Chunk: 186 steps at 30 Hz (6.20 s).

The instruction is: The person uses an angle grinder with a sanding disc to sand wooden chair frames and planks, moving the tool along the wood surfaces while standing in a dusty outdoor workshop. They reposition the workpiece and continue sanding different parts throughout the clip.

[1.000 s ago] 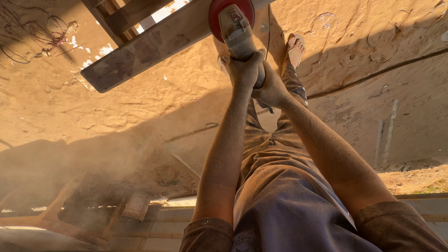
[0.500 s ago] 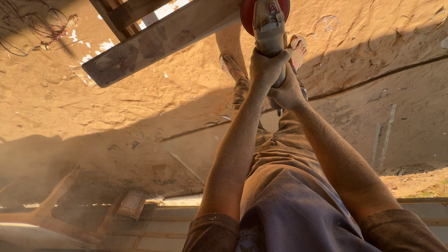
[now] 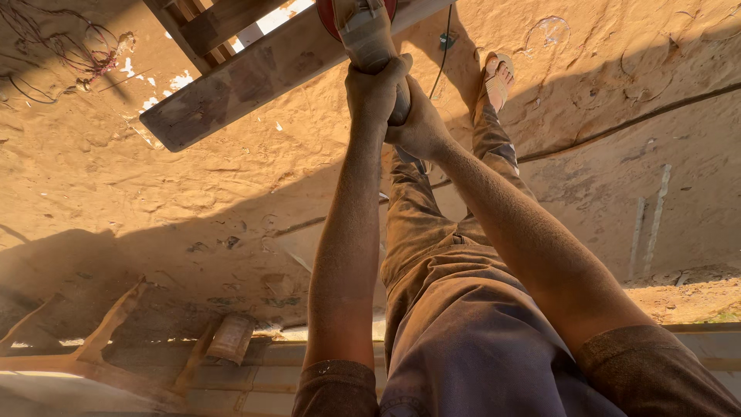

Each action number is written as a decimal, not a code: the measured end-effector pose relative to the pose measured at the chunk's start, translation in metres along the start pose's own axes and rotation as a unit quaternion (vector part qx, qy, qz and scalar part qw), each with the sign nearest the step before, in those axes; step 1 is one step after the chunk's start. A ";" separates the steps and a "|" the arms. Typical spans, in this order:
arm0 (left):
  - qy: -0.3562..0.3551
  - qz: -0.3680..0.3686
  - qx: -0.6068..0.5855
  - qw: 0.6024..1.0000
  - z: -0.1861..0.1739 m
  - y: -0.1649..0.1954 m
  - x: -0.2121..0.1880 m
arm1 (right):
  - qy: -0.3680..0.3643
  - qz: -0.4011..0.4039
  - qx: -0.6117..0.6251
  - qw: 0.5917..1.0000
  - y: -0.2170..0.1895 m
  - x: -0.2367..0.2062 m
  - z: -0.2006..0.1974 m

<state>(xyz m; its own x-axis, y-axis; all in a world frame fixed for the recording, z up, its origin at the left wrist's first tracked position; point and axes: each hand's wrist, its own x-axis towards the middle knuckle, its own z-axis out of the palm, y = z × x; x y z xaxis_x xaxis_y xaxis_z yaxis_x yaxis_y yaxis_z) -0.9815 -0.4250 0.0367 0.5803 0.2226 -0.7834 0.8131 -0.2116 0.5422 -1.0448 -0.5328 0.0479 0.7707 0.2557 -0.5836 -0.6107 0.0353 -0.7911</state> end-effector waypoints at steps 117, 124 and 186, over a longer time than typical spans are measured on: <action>-0.007 -0.007 -0.044 0.999 0.112 -0.042 -0.022 | 0.034 0.065 -0.141 0.987 0.016 -0.049 -0.095; 0.012 -0.039 0.018 0.999 0.096 -0.032 -0.029 | 0.027 0.045 -0.120 0.991 0.012 -0.048 -0.084; 0.127 -0.053 0.001 0.991 -0.039 -0.052 -0.023 | -0.041 0.058 -0.132 0.989 0.026 -0.011 0.058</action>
<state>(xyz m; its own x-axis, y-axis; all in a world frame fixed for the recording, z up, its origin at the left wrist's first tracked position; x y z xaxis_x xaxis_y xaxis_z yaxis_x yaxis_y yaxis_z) -1.0359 -0.3823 0.0383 0.4844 0.4754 -0.7344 0.8703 -0.1765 0.4598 -1.0798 -0.4791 0.0444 0.6751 0.3206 -0.6644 -0.6170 -0.2484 -0.7468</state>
